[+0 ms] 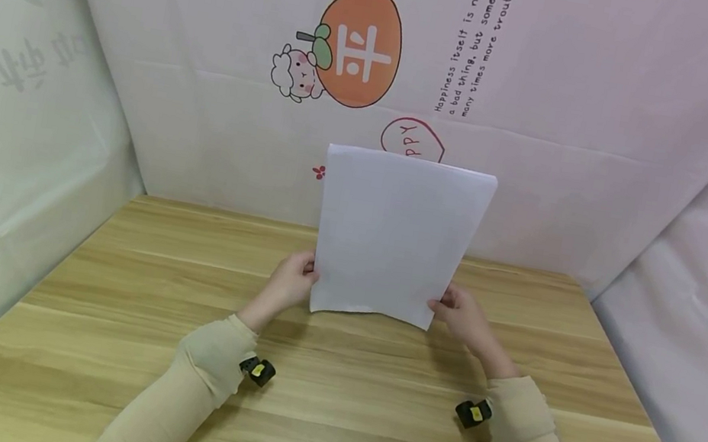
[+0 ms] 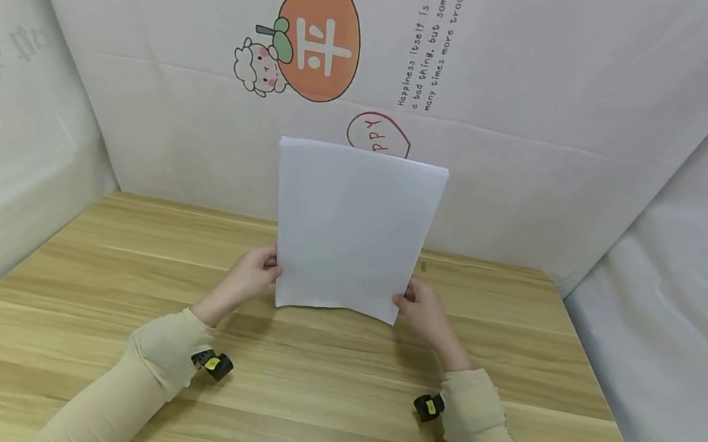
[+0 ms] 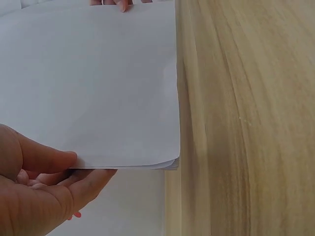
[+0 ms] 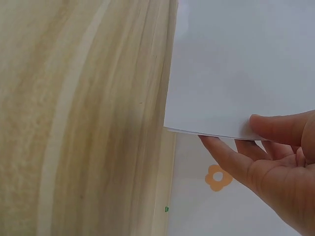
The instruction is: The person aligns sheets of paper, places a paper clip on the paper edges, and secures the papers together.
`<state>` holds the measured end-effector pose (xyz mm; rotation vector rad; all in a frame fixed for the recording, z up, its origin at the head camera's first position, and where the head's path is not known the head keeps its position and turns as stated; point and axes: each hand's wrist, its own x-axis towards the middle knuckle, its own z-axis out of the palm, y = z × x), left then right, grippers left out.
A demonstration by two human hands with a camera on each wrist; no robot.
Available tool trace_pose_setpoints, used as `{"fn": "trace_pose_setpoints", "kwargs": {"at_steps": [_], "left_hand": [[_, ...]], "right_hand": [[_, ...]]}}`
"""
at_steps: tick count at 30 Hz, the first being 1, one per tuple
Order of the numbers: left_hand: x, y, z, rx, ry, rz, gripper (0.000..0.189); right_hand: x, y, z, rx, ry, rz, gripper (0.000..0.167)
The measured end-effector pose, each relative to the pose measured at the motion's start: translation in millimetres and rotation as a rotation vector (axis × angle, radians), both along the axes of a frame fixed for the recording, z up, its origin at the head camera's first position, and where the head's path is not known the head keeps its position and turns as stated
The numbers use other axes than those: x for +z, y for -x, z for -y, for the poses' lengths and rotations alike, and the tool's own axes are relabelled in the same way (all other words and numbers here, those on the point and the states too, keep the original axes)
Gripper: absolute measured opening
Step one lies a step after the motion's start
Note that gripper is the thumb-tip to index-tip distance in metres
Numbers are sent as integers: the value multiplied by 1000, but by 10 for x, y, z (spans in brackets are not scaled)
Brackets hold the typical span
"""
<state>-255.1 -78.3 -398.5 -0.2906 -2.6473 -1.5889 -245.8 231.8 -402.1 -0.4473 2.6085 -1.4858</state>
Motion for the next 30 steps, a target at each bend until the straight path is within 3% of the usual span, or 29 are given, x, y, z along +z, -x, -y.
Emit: {"fn": "trace_pose_setpoints", "kwargs": {"at_steps": [15, 30], "left_hand": [[27, -29, 17, -21, -29, 2, 34], [75, 27, -30, -5, -174, -51, 34]], "right_hand": [[-10, 4, 20, 5, 13, -17, 39], [-7, 43, 51, -54, 145, -43, 47]]}}
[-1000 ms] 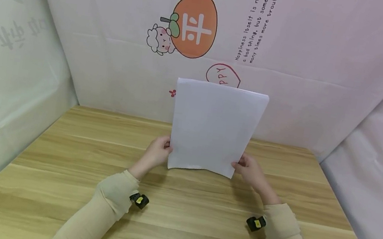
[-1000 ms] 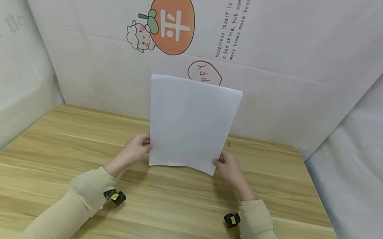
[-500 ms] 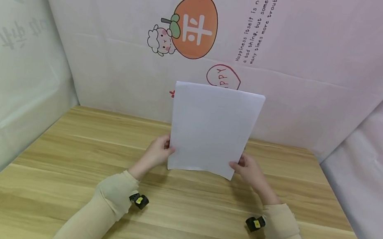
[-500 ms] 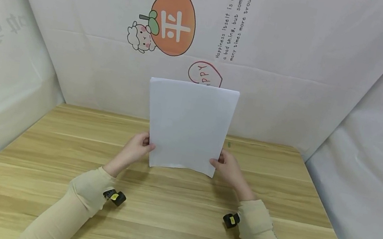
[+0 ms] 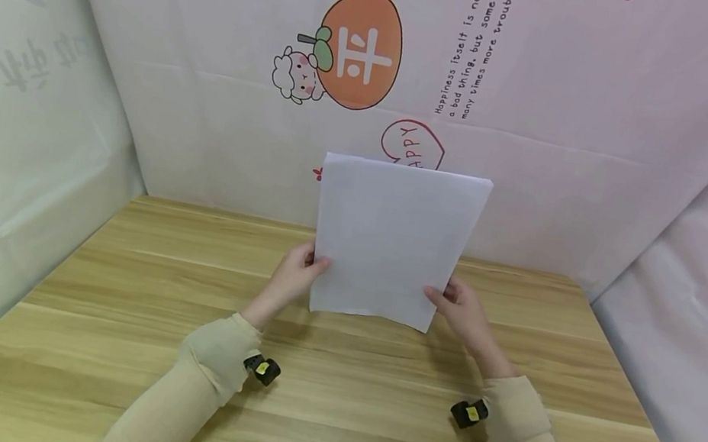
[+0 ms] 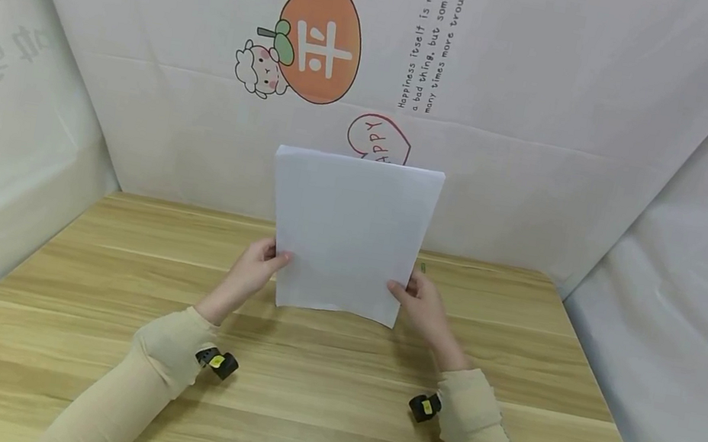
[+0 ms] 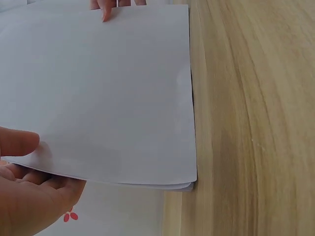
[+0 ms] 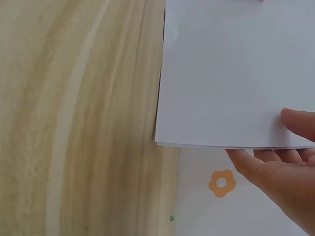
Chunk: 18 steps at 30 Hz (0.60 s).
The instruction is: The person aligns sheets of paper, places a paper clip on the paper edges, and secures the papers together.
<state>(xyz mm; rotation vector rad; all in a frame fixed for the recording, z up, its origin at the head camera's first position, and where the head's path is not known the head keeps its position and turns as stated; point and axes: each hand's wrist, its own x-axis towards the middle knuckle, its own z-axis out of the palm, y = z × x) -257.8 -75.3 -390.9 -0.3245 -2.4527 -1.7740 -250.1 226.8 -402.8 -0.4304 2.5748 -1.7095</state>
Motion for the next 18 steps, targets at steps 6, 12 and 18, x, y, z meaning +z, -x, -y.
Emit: {"fn": "trace_pose_setpoints", "kwargs": {"at_steps": [6, 12, 18], "left_hand": [[22, -2, -33, -9, -55, 1, 36], [18, -12, -71, -19, -124, 12, 39], [3, -20, -116, -34, -196, 7, 42]], "right_hand": [[5, 14, 66, -2, 121, -17, 45], [-12, 19, 105, -15, 176, -22, 43], [-17, 16, 133, -14, 221, -20, 43]]}}
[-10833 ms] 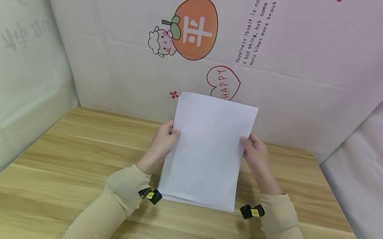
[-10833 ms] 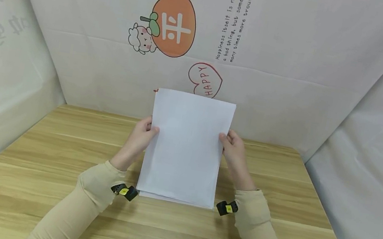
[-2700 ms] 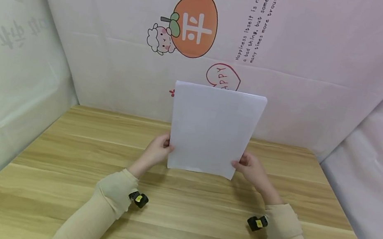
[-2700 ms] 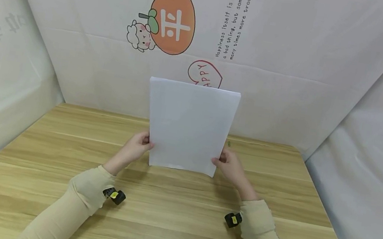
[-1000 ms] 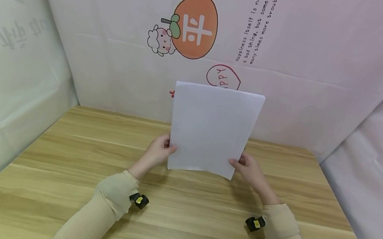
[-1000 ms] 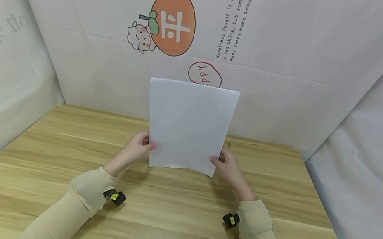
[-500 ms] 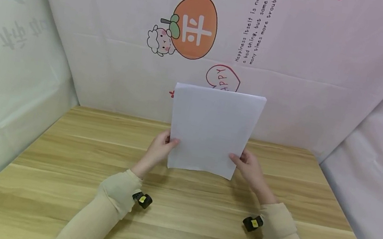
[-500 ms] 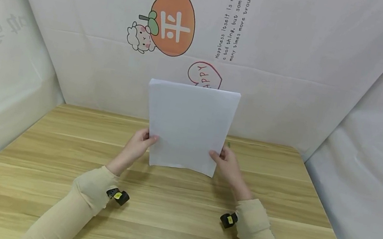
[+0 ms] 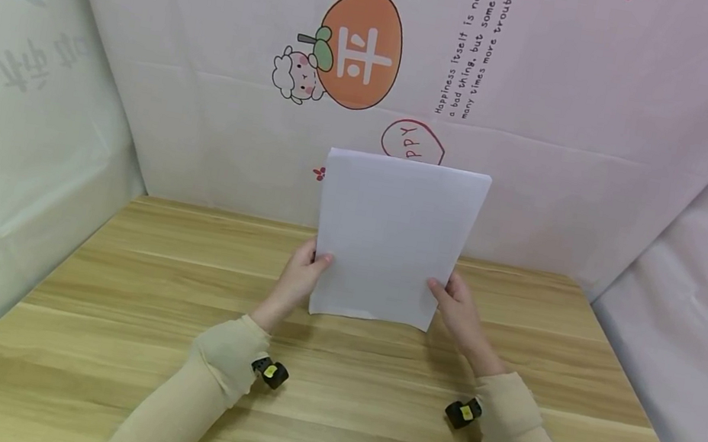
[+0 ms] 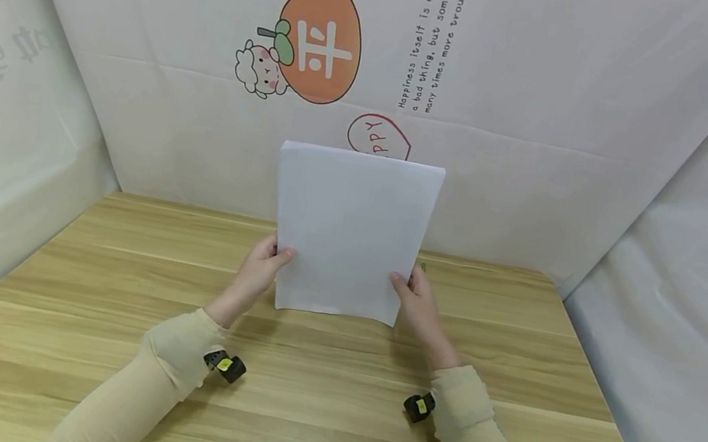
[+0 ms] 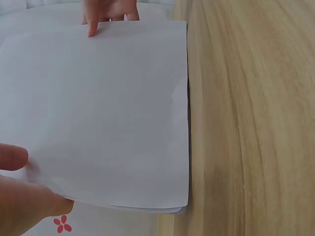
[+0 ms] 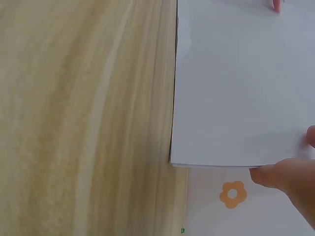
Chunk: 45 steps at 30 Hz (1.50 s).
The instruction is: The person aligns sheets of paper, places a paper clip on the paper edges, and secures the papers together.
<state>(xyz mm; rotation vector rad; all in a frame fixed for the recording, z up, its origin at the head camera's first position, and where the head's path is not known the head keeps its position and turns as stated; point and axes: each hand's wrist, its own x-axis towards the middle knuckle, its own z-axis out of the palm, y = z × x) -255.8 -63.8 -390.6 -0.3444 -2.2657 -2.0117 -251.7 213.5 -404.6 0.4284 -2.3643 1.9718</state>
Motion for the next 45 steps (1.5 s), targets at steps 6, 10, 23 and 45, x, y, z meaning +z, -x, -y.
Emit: {"fn": "trace_pose_setpoints", "kwargs": {"at_steps": [6, 10, 23, 45], "left_hand": [[-9, -15, -34, -4, -44, -11, 45], [-8, -18, -48, -11, -64, -27, 46], [28, -39, -52, -22, -73, -56, 44], [96, -4, -80, 12, -168, -50, 41]], "right_hand": [[12, -17, 23, -20, 8, 11, 43], [16, -24, 38, -13, 31, -10, 42], [19, -27, 59, -25, 88, -81, 42], [70, -44, 59, 10, 94, -82, 47]]}}
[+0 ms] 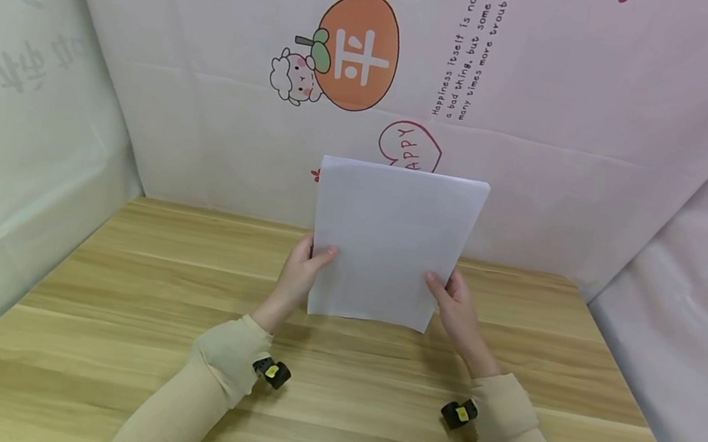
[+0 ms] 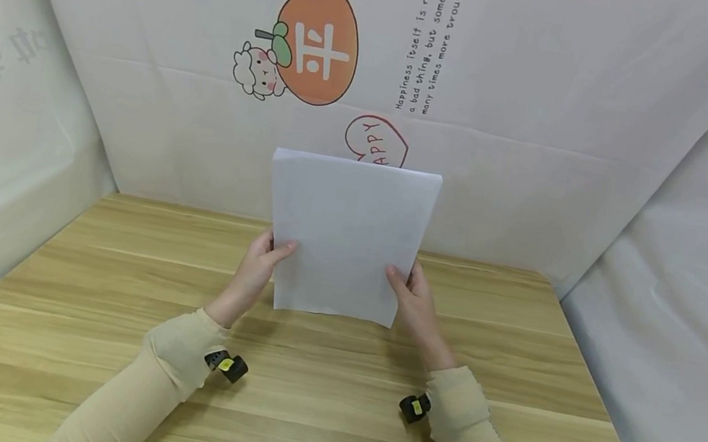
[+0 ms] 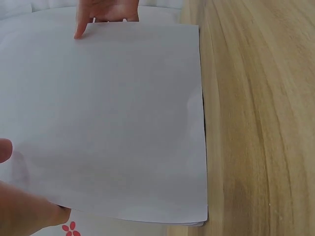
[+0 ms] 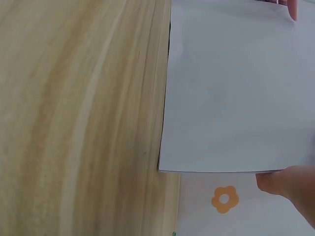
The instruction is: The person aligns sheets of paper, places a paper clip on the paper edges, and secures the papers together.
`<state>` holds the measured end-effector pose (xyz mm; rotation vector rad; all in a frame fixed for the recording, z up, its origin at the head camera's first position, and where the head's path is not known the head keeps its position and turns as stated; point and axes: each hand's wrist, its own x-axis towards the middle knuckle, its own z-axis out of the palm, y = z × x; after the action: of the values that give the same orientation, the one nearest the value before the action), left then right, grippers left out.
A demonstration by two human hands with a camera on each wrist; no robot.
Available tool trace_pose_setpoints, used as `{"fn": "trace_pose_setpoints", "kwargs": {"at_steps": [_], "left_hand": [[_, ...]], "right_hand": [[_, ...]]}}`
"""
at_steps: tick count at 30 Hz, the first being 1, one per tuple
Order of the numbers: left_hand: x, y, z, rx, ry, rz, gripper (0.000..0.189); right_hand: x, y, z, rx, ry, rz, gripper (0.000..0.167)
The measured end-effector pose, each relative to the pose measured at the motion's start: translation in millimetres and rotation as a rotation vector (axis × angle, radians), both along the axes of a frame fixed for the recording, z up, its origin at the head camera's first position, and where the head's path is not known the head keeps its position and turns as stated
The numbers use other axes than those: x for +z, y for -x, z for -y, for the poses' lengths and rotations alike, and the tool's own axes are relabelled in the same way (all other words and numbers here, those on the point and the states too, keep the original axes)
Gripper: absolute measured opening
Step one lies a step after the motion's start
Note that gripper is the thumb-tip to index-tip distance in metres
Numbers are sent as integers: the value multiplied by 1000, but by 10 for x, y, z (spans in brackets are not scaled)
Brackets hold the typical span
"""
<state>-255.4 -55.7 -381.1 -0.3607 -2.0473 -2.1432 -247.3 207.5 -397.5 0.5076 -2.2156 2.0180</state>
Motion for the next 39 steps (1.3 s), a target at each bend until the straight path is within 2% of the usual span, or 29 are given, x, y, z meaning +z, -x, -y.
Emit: {"fn": "trace_pose_setpoints", "kwargs": {"at_steps": [4, 8, 14, 23, 28, 35, 39], "left_hand": [[17, 4, 1, -4, -6, 2, 42], [64, -23, 15, -43, -17, 5, 45], [218, -173, 14, -66, 17, -26, 45], [31, -39, 1, -30, -38, 1, 44], [32, -36, -9, -13, -47, -18, 45], [70, -72, 20, -60, -39, -13, 45], [59, -58, 11, -29, -44, -20, 45]], "right_hand": [[17, -5, 19, -38, -2, 10, 47], [27, -11, 27, -60, -6, 5, 47], [29, -12, 41, -76, -9, 4, 48], [69, -36, 72, -80, 26, 15, 47], [82, -36, 75, -80, 37, -7, 46], [74, -20, 73, -63, 60, -43, 42], [81, -19, 77, -64, 60, -53, 42]]}}
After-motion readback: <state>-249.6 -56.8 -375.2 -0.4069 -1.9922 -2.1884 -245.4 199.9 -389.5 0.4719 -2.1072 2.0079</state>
